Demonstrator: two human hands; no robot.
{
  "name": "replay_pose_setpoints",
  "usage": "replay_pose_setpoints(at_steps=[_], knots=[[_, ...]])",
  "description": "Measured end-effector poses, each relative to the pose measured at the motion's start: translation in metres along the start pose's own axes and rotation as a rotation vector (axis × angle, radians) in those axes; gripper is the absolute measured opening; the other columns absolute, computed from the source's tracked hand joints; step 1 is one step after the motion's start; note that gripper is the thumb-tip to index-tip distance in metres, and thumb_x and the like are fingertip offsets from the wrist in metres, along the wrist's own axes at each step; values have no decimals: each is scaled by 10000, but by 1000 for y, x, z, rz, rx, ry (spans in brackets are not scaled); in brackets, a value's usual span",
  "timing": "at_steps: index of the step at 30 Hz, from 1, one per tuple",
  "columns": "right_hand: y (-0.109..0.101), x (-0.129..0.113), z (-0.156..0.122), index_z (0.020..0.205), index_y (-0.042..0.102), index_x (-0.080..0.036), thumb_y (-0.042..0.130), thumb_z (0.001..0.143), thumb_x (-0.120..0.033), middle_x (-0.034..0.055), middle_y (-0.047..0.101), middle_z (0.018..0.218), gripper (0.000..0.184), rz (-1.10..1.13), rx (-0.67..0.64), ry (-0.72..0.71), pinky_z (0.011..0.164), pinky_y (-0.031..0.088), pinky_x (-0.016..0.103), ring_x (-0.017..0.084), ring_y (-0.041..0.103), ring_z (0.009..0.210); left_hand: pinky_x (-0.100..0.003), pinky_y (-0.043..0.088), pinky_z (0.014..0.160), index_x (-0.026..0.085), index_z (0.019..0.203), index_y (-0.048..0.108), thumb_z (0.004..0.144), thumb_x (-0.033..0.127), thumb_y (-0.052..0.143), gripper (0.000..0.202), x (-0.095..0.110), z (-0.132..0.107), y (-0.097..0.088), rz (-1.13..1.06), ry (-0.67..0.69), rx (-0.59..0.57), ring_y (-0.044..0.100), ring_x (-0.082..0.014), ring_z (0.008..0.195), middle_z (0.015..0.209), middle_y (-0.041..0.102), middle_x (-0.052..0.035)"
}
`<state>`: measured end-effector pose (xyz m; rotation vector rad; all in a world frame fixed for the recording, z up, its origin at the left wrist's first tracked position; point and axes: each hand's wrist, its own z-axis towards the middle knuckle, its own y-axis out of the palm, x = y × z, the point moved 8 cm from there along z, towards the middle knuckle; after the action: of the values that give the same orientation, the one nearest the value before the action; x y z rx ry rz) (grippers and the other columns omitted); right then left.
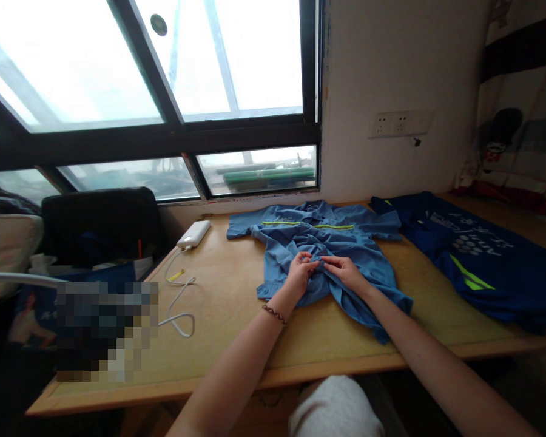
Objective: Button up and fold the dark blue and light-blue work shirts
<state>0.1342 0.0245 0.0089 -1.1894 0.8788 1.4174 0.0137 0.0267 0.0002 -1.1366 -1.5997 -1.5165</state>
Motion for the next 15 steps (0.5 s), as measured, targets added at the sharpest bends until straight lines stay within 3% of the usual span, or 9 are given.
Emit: replay_pose_setpoints(at_steps=[6,10,13,15], knots=[[0,-2,2,1001,630,-158,587,698,-360,68,647,965,366,-74,-9,-33,824,436,367,212,582,890,-167,296,447,181,773,434,504,227,725,399,5,2,3,108,87,-66,448,-58,435,503,464,80],[1,-16,-4,1050,598,-145,581,699,-383,57,651,844,425,-247,-20,-11,710,467,330,180,589,742,-199,354,461,164,766,499,533,322,725,361,19,1,3,394,87,-112,492,-96,446,514,512,37],[-6,-38,-31,1138,533,-168,596,688,-399,62,630,873,509,-472,-20,-49,724,458,340,189,575,762,-236,407,531,161,740,572,531,360,724,325,42,-15,-7,659,199,-152,540,-140,544,591,572,-16],[-14,-51,-61,1176,500,-200,624,659,-412,81,600,992,572,-661,-12,-110,800,429,373,227,545,889,-287,435,693,186,791,610,528,360,727,336,60,-39,-19,856,355,-177,569,-191,746,765,618,-50]])
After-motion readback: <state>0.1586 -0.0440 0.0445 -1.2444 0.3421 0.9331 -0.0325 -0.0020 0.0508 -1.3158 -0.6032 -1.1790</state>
